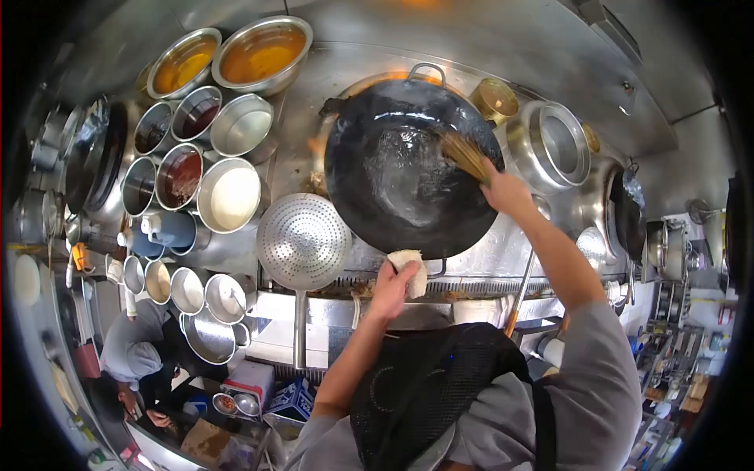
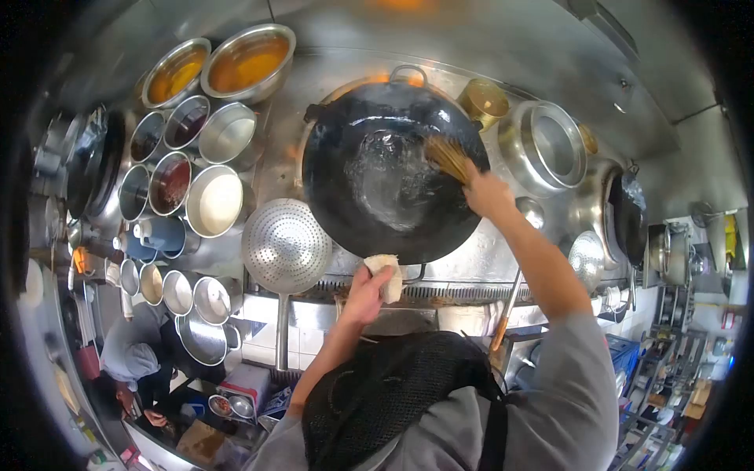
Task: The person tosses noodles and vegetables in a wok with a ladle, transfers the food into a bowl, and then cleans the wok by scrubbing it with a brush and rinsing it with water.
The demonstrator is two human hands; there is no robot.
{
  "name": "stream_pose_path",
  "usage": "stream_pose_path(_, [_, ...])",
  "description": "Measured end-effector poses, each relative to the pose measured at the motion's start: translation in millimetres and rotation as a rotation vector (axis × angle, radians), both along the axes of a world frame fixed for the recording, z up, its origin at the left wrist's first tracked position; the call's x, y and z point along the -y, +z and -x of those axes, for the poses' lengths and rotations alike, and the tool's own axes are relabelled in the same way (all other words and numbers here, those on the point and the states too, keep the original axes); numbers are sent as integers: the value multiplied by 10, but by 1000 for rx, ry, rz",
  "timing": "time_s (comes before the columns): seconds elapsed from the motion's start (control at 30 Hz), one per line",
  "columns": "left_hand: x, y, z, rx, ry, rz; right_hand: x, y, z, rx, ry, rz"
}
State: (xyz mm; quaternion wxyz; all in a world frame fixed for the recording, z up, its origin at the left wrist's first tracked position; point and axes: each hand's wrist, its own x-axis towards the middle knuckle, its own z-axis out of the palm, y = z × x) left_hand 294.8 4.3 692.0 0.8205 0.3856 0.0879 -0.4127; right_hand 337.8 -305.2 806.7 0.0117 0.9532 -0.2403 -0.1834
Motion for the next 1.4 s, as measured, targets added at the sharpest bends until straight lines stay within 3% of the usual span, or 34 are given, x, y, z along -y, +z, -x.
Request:
stream_pose_path(0.1, [-18,124,-15,-46,-9,12,-227,-494,-694,284,2,-348])
stream_pose_path(0.17, [-10,124,-9,-38,-13,9,-864,-301,-829,294,-231,-862])
stream_pose_path(0.27, [28,52,15,-18,-5,-26,-1444,-250,-666,311,-276,-1182])
stream_pose_path(0.37, [39,76,11,-64,-15,-33,-1492,-126,-276,50,-173,-1143])
stream_pose_path(0.43, [61,63,24,-52,48,-28,-1250,-317,116,13,126,-958])
stream_pose_path(0.5, [81,40,40,-50,57,-11,-902,-152,648,-100,260,-724])
stream_pose_path(0.57, [81,-58,33,-5,46,-84,-440,188,972,-304,55,-463])
stream_pose_path(0.63, [88,-66,14,14,18,-86,145,414,1077,-122,-21,-374])
stream_pose_path(0.67, [95,-58,12,-5,39,-78,505,269,1140,35,62,-199])
stream_pose_path(0.7, [105,-57,5,-23,63,-69,546,247,1180,41,54,-196])
stream_pose_path(0.77, [101,6,-34,2,60,-69,568,217,1245,375,-70,-132])
stream_pose_path(0.8, [92,32,-64,-13,47,-91,482,142,1344,378,-72,-134])
stream_pose_path(0.87, [81,67,-148,-103,-10,-90,28,-65,1760,755,-214,-372])
stream_pose_path(0.93, [135,-77,-172,-105,-43,-87,-457,-324,2280,804,-285,-266])
stream_pose_path(0.97, [163,-135,-188,-114,-83,-84,-627,-548,2627,768,-292,-262])
stream_pose_path(1.0, [182,-148,-189,-102,-78,-86,-837,-539,2891,507,-501,-349])
stream_pose_path(1.03, [194,-144,-175,-29,-57,-132,-849,-922,3332,502,-380,-341])
stream_pose_path(1.07, [208,-142,-162,47,-37,-177,-907,-861,3533,251,-580,-548])
stream_pose_path(1.2, [248,-144,-89,139,51,-245,-932,-472,3624,396,-663,-547])
stream_pose_path(1.3, [260,-108,-22,166,78,-233,-959,-642,3726,621,-557,-438])
stream_pose_path(1.37, [267,-45,39,189,77,-230,-946,-743,3761,626,-603,-467])
stream_pose_path(1.4, [272,-22,75,221,92,-241,-886,-788,3778,385,-654,-533])
